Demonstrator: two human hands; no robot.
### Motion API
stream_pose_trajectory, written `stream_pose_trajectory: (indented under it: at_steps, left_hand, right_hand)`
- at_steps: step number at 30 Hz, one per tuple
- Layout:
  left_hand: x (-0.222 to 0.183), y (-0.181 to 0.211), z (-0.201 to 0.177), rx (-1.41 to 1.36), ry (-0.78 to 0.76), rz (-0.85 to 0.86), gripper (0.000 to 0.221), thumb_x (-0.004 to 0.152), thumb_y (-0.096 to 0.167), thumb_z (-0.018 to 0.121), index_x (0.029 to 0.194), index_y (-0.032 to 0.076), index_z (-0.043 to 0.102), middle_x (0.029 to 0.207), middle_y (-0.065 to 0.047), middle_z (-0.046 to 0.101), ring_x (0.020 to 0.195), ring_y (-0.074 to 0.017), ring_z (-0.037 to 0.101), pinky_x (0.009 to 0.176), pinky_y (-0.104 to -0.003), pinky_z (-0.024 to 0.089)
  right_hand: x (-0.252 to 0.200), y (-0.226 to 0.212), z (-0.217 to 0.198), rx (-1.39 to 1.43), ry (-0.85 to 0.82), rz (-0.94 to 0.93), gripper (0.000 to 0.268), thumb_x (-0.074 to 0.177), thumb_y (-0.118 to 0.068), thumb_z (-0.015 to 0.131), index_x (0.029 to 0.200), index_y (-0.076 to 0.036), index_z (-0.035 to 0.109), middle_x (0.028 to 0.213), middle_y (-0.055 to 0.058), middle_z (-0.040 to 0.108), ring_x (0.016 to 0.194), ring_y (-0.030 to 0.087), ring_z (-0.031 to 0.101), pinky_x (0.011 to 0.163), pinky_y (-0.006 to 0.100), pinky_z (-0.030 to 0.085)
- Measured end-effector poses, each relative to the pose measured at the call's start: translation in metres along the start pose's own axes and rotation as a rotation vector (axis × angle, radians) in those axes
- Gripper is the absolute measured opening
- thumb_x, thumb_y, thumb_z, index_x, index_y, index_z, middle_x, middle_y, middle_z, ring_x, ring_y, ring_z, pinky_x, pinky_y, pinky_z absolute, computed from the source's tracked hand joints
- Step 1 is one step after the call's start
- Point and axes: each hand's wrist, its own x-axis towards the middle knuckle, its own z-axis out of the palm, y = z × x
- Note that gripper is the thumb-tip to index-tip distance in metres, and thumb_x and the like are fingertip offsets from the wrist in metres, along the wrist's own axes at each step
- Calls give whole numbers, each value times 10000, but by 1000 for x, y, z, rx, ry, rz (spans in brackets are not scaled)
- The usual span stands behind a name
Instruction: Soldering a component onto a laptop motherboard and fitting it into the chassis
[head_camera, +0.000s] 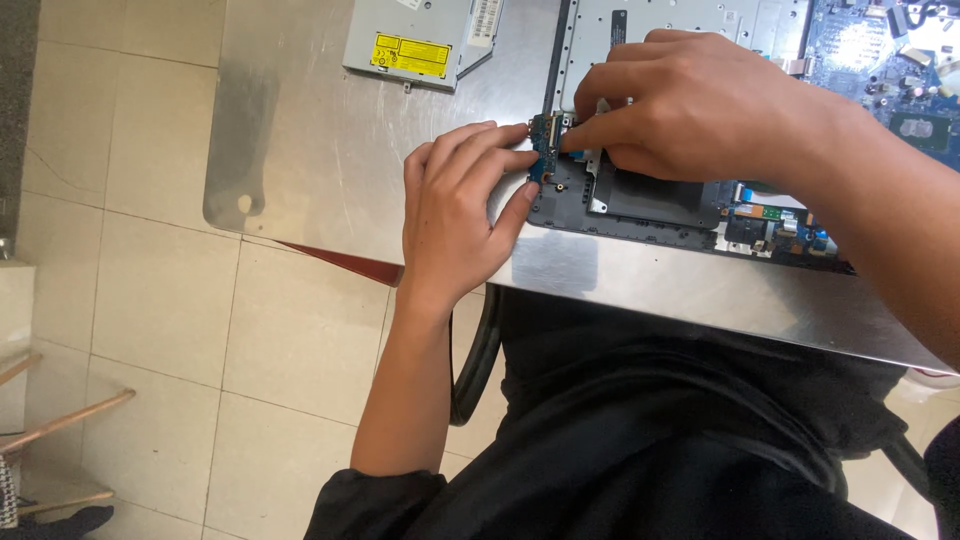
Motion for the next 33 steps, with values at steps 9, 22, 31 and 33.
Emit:
stream_pose_trajectory:
  at_steps: [9,22,31,33]
  left_hand:
    - [-1,0,0,16,2,13,191,1011,269,643,1168,175,701,1354,8,669,1318,-229,567,1040,-432,346]
    - [-1,-2,1,93,-57,61,293,1063,379,599,1291,239,719,1500,66,589,1353,-223,510,1071,-440,329]
    - [-1,-2,1,119,-76,66,325,1074,400,579,1321,240,715,1532,57,554,1351,-231,510,1067,-453,337]
    - [-1,-1,0,118,-77,64,341,1079,413,565,1328,235,715,1535,64,552,1348,-231,511,1067,-450,337]
  right_hand:
    - [-4,-3,2,30,78,2,144,967,-235,661,1099,-185,690,1160,49,672,933,307,664,767,464,538]
    - [-3,-15,7,194,176,126,194,1007,-283,773,961,-98,741,1031,91,716,937,312,693,784,445,571]
    - [-3,-18,6,216,173,164,154,1020,-232,756,980,-86,733,954,103,701,900,324,675,770,446,555]
    - [-2,-17,7,233,177,164,151,1022,-233,755,1000,-85,741,962,107,702,908,328,675,758,451,552]
